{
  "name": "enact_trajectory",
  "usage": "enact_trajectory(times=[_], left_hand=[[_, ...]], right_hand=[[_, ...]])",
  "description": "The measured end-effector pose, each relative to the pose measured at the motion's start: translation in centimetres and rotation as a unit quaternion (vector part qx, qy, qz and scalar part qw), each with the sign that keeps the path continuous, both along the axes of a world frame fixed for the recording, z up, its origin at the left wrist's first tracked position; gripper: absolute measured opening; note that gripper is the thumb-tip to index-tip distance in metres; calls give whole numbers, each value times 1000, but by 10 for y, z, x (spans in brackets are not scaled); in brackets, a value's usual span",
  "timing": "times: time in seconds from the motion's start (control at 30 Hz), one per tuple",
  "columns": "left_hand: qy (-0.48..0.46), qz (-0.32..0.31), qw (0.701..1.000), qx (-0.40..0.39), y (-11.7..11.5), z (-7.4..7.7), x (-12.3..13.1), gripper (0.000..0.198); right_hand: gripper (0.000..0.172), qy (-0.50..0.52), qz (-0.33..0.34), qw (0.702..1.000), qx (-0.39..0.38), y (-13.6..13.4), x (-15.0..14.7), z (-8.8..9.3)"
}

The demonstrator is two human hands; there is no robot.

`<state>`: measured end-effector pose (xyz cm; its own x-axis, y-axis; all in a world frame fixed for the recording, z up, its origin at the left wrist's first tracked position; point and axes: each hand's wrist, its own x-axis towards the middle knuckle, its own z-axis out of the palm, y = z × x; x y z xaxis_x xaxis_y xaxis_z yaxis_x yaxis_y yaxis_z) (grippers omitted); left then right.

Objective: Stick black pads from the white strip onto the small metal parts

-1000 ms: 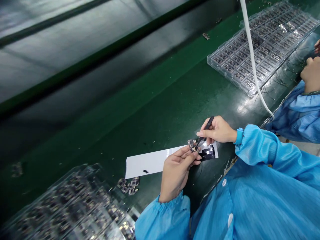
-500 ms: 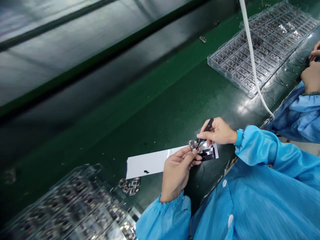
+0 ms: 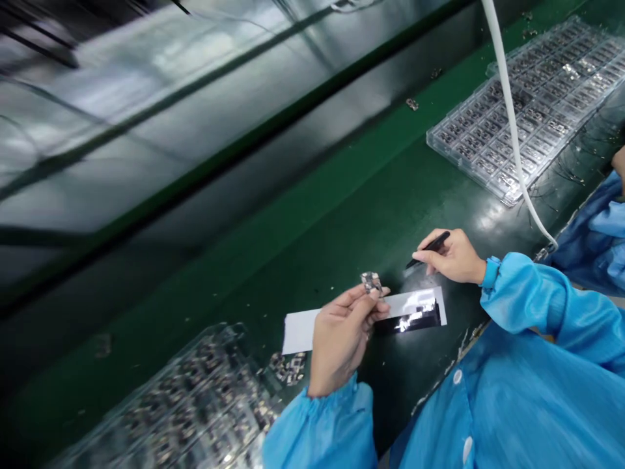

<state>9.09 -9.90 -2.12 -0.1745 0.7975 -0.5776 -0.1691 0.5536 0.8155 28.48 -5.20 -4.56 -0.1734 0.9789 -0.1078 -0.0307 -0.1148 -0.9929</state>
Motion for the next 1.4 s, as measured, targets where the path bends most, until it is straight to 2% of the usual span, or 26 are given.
enact_trajectory(times=[0.13, 0.2, 0.27, 0.33, 0.4, 0.47, 0.53, 0.6, 0.63, 0.67, 0.73, 0.8, 0.87, 0.97, 1.1, 1.4], left_hand=[[102, 65, 992, 41, 79, 9, -49, 18], [150, 92, 984, 41, 120, 12, -78, 9], [198, 113, 973, 32, 152, 13, -106, 6], [261, 136, 955, 17, 170, 16, -130, 8], [331, 154, 931, 13, 171, 21, -147, 14], [384, 157, 909, 27, 155, 28, -151, 21], [439, 115, 890, 47, 124, 34, -138, 27], [515, -2, 853, 89, 82, 35, -107, 29], [555, -86, 818, 128, 59, 34, -86, 27], [557, -168, 791, 186, 34, 31, -65, 24], [522, -291, 745, 296, -14, 22, -22, 18], [510, -359, 703, 343, -54, 10, 13, 21], [528, -380, 674, 349, -78, -3, 37, 24], [574, -378, 649, 326, -87, -18, 52, 29], [611, -382, 630, 289, -80, -21, 55, 34], [586, -419, 646, 253, -74, -19, 53, 36]], right_hand=[[27, -1, -2, 1000, -29, 3, -5, -10], [26, -3, 3, 1000, -25, 2, -7, -13], [26, -6, 5, 1000, -20, 2, -8, -14], [26, -8, 7, 1000, -16, 2, -9, -15], [25, -11, 9, 1000, -10, 3, -10, -16], [24, -17, 8, 1000, -4, 5, -11, -17], [24, -24, 6, 1000, 4, 8, -11, -18], [24, -26, 8, 1000, 4, 12, -11, -17], [24, -22, 10, 1000, -2, 13, -11, -16], [25, -12, 17, 1000, -12, 14, -9, -15], [29, 10, 36, 999, -39, 13, -3, -13], [30, 25, 67, 996, -61, 6, 7, -9], [29, 25, 105, 991, -74, -3, 18, -3], [27, 9, 149, 986, -72, -15, 30, 2], [28, -13, 163, 985, -60, -18, 31, 2], [27, -48, 161, 985, -50, -18, 29, 0]])
